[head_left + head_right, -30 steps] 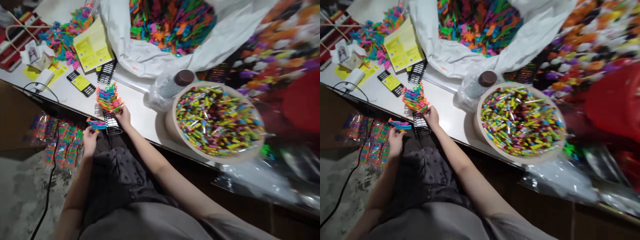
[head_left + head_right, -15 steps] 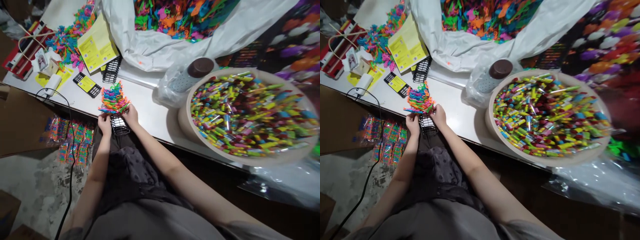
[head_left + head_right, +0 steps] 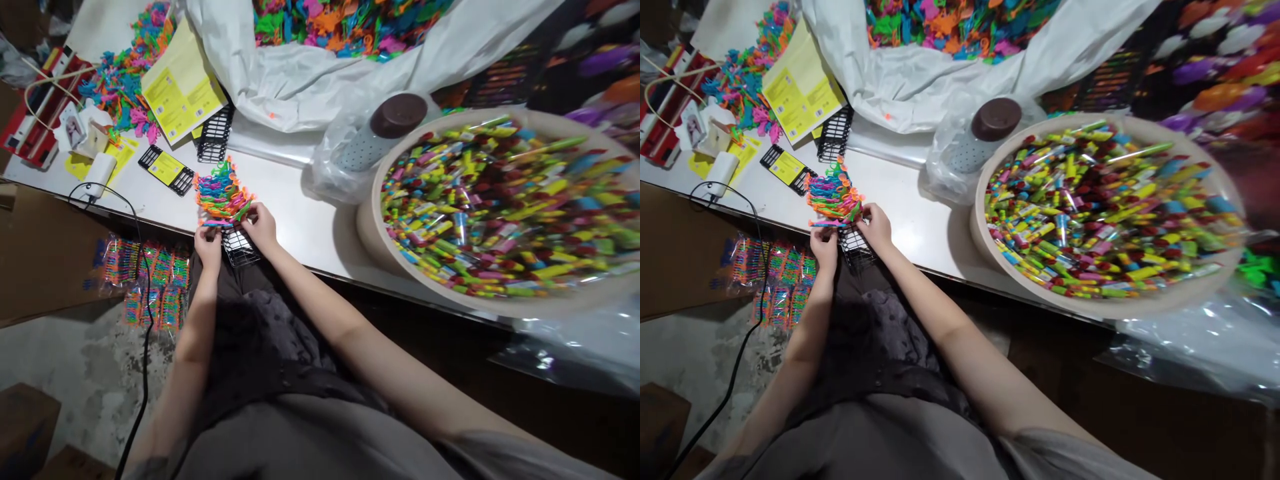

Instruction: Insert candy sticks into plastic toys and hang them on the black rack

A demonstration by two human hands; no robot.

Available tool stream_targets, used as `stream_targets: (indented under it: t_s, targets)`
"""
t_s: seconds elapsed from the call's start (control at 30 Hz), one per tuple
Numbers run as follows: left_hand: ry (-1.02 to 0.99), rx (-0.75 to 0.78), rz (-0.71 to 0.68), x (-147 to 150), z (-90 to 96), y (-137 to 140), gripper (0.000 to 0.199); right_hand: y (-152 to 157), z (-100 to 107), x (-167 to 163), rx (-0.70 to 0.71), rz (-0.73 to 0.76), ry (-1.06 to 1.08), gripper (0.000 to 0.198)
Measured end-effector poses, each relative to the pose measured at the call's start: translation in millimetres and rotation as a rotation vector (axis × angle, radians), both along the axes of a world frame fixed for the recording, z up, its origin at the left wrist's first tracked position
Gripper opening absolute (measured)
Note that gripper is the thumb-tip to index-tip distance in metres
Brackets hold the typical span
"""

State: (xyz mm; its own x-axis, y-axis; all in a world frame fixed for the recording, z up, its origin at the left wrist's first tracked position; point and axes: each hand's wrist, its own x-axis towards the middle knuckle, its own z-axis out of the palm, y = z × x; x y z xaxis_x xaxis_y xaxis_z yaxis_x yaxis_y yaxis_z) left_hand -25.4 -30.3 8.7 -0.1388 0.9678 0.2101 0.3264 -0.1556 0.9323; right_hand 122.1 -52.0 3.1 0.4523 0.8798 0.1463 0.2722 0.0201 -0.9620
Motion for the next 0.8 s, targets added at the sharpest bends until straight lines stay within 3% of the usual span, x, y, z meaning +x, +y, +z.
stream_targets:
  t_s: [0.17, 0.37, 0.57, 0.8]
  targets:
    - [0.166, -0.001, 0.005, 6, 7.0, 2, 0.019, -1, 2, -2, -0.027, -0.031, 0.021, 0.015]
    - [0.251, -0.049, 0.092, 15, 33.2, 0, 0.023, 0, 29, -6, -0.274, 0.001, -0.13, 0.009]
    - [0.29, -0.12, 0.163, 18, 31.1, 12, 0.035, 9, 34, -4, -0.376, 0.002, -0.368, 0.022]
    - [0.328, -0.207, 0.164, 18, 35.6, 17, 0.039, 12, 31, -4, -0.43, -0.007, -0.428, 0.028]
